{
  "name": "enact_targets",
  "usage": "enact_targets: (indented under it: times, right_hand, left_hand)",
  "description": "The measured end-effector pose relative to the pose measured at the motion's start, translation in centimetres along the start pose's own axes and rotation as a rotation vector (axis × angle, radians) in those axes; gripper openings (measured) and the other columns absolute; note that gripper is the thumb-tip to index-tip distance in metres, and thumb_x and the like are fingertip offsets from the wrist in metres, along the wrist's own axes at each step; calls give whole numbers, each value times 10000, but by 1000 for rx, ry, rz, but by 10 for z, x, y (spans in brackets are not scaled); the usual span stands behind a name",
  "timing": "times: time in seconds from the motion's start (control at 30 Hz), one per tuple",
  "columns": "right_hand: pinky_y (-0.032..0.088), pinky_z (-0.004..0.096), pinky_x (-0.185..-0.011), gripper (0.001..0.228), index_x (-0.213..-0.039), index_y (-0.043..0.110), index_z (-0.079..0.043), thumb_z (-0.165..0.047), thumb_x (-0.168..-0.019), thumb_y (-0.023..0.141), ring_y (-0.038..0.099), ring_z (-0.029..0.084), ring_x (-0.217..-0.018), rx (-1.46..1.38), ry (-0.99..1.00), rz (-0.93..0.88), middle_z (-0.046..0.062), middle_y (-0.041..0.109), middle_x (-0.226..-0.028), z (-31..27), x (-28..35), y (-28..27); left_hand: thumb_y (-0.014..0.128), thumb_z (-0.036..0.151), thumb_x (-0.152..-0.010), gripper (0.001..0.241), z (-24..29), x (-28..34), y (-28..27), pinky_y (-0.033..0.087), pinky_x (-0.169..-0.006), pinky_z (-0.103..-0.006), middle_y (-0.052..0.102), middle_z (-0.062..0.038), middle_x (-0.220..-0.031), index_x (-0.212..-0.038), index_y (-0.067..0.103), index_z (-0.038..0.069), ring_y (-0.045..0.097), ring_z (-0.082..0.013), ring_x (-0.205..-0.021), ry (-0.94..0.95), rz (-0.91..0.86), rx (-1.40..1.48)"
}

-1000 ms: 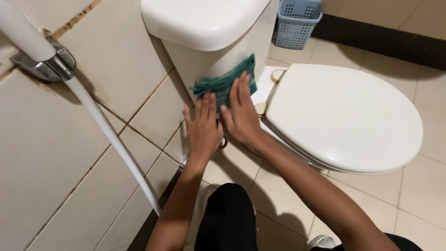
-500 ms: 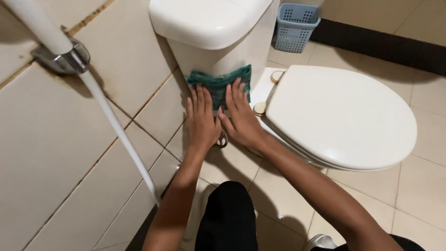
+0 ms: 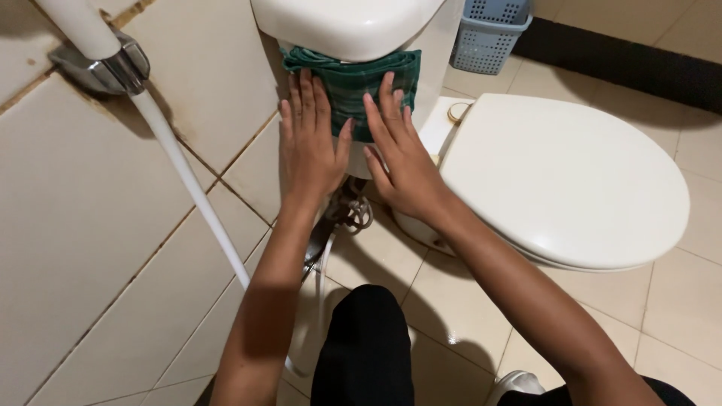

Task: The person wipes the top and sides of a white toilet cistern using a green cloth. They move around the cistern to clean different sides, including the front, sides, and back, while kneeling and standing.

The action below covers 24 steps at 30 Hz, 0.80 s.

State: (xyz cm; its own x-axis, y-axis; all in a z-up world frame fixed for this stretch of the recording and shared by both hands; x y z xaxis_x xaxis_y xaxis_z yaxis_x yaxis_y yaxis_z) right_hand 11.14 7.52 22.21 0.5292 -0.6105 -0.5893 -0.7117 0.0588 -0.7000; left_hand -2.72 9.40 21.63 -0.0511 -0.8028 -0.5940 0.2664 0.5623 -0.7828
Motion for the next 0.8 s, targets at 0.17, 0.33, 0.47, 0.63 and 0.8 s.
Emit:
enact_targets:
  times: [0.17, 0.33, 0.47, 0.63, 0.8]
  right_hand:
    - [215, 611, -1282, 794, -1673, 110, -68, -104, -1034, 581, 171, 468, -1607, 234, -14, -8, 223, 18, -1734, 24, 14, 20]
    - [224, 616, -1248, 881, -1641, 9, 13, -166, -1014, 601, 159, 488, -1562, 161, 24, 52, 351, -3, -1694, 47, 40, 58]
    - [172, 630, -1248, 934, -1606, -59, 68, -245, -1018, 596, 106, 482, -1582, 130, 157, 22, 335, -19, -1676, 67, 58, 85]
    - [150, 566, -1273, 907, -1614, -85, 39, -269, -1042, 550, 52, 433, -1601, -171, 285, 26, 290, -88, -1710, 93, 70, 93]
    - [113, 535, -1277, 807, -1625, -114, -9, -278, -1103, 439, -21, 398, -1612, -227, 324, -38, 231, -130, -1723, 114, 69, 99]
  left_hand:
    - [495, 424, -1120, 756, 0, 13, 13, 217, -1294, -524, 205, -272, -1698, -1611, 242, -92, 216, -394, -1593, 13, 54, 71]
    - [531, 399, -1088, 753, -3, 44, 51, 227, -1273, -524, 230, -286, -1678, -1591, 267, -97, 228, -399, -1579, -4, 55, 106]
    - [525, 394, -1063, 732, -3, 73, 80, 232, -1257, -520, 256, -275, -1671, -1572, 308, -86, 233, -404, -1568, -37, -24, 131]
    - [529, 387, -1054, 687, 2, 95, 105, 232, -1251, -522, 327, -254, -1644, -1546, 372, -66, 278, -406, -1541, 20, -81, 40]
    - [526, 375, -1046, 634, 11, 102, 107, 259, -1232, -497, 441, -174, -1604, -1552, 413, 12, 395, -351, -1488, 49, -91, -19]
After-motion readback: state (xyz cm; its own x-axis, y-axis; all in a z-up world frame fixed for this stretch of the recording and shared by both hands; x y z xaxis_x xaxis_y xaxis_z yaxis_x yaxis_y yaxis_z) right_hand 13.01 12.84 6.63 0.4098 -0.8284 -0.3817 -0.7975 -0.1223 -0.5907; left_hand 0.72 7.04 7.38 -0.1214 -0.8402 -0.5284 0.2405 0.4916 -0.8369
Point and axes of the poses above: each hand's wrist, its own x-axis away from the middle knuckle, its own y-axis out of the palm, z = x × y, the point moved 9 cm from there along -x, towards the middle knuckle
